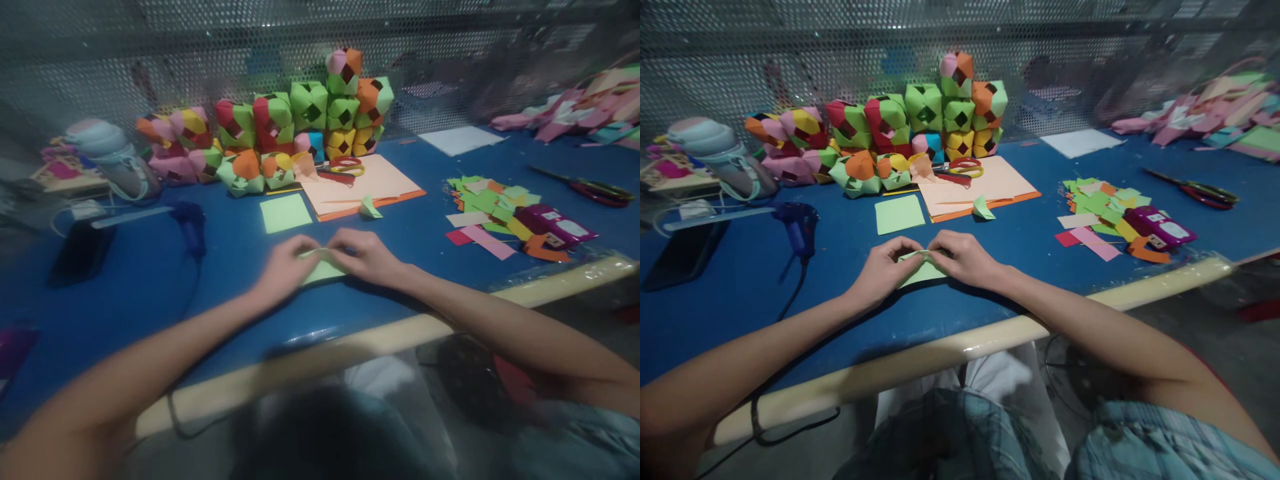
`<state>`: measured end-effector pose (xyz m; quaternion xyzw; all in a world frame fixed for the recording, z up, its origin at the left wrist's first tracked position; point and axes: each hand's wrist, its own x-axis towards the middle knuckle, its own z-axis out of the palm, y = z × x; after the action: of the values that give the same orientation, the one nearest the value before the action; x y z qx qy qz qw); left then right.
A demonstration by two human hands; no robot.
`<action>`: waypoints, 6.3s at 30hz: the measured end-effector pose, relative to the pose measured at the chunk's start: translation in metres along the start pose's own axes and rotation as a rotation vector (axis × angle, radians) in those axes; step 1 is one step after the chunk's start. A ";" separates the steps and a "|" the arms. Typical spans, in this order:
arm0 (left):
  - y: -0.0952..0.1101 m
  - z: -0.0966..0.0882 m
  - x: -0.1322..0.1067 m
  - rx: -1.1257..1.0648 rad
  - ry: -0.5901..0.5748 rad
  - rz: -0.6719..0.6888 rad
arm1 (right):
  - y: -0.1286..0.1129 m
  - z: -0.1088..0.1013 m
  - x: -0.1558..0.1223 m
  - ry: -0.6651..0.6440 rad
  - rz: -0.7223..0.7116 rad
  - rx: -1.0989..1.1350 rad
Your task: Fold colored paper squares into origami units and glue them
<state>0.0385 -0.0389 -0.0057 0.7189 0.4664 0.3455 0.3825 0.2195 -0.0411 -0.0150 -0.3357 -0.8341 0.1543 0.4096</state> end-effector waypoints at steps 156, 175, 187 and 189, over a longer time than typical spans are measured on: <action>-0.013 0.008 0.001 -0.438 0.064 -0.207 | 0.001 0.011 -0.001 0.167 -0.176 -0.156; -0.007 0.007 -0.001 -0.292 0.067 -0.199 | 0.000 0.010 -0.004 0.057 -0.169 -0.259; -0.003 0.009 -0.004 -0.140 0.135 -0.170 | -0.008 0.007 0.002 0.158 0.247 -0.037; -0.003 0.009 -0.005 -0.115 0.161 -0.176 | -0.011 0.006 0.004 0.134 0.338 0.013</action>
<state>0.0436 -0.0446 -0.0127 0.6218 0.5364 0.3935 0.4133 0.2085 -0.0461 -0.0111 -0.4780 -0.7355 0.2036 0.4347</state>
